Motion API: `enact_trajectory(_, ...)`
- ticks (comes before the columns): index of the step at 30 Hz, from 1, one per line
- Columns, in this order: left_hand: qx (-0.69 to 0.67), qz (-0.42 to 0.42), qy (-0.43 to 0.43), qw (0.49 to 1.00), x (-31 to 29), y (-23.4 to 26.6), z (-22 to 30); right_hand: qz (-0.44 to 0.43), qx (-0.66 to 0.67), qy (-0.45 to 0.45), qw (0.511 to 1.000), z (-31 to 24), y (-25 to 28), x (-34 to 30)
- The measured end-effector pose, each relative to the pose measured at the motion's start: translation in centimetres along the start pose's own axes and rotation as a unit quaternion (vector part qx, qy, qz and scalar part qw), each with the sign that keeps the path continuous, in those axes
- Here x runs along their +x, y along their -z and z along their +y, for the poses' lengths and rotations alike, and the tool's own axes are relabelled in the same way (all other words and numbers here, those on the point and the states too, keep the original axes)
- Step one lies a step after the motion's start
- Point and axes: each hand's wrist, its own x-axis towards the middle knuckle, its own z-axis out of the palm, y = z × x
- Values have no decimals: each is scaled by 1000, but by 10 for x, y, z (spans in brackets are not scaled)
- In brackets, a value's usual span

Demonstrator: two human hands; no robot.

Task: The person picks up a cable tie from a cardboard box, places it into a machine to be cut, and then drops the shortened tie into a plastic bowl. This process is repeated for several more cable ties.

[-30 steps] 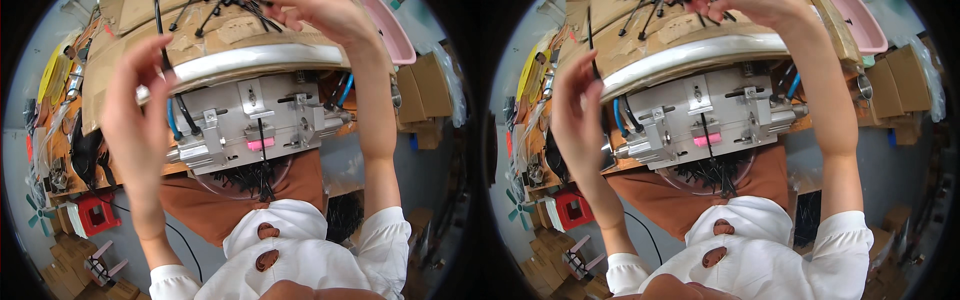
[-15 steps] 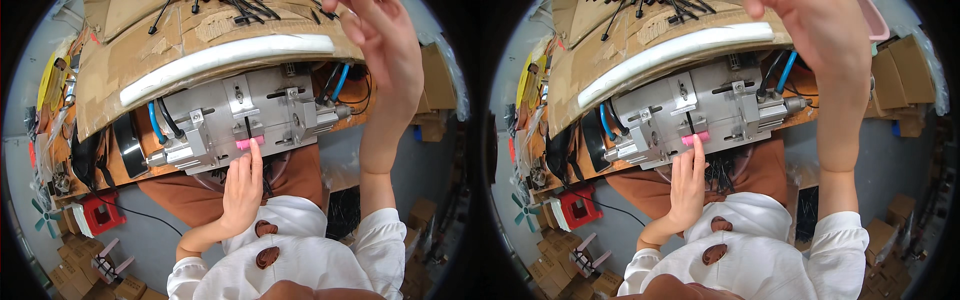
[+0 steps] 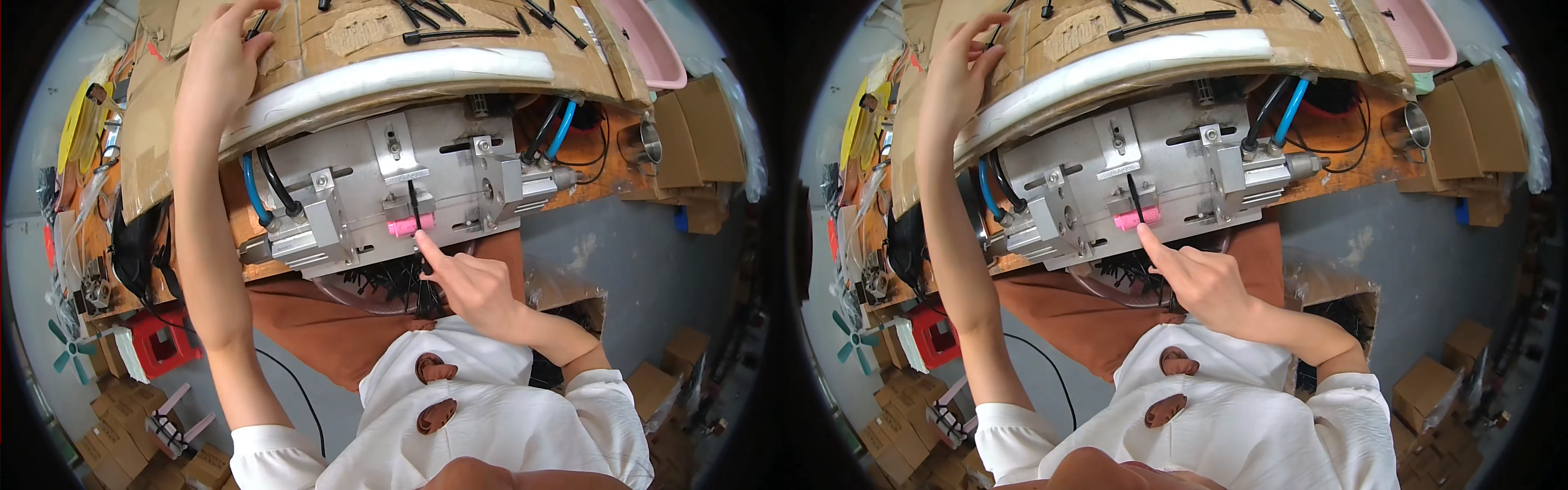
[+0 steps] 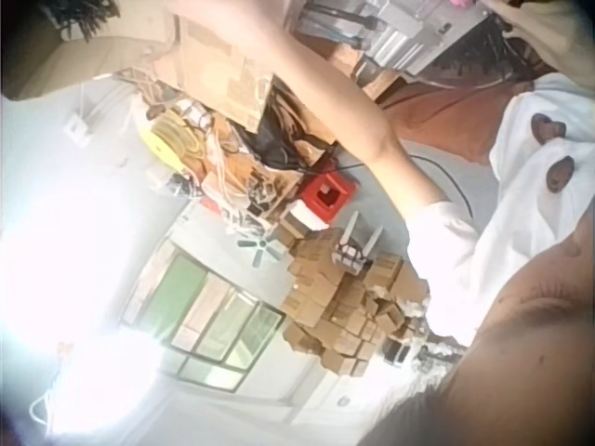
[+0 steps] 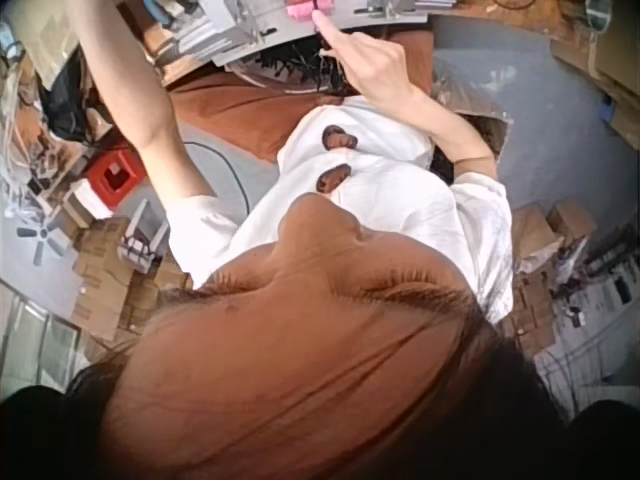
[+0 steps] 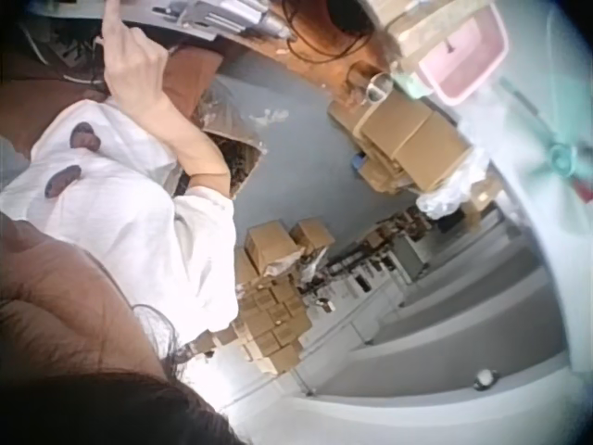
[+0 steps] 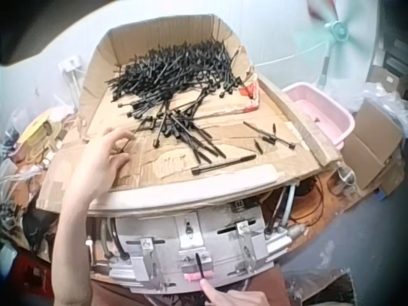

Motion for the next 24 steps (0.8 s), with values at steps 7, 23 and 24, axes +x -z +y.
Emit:
enact_trajectory(7,-26,-12,5,1000,-29,11,28,-26,-20,-5,999,-1,6,8)
enact_trajectory(23,34,-147,18,988,-209,-38,185,-38,-74,48,995,46,117,201)
enact_trajectory(24,30,-144,13,989,-207,-39,186,-24,4,-43,999,37,129,189)
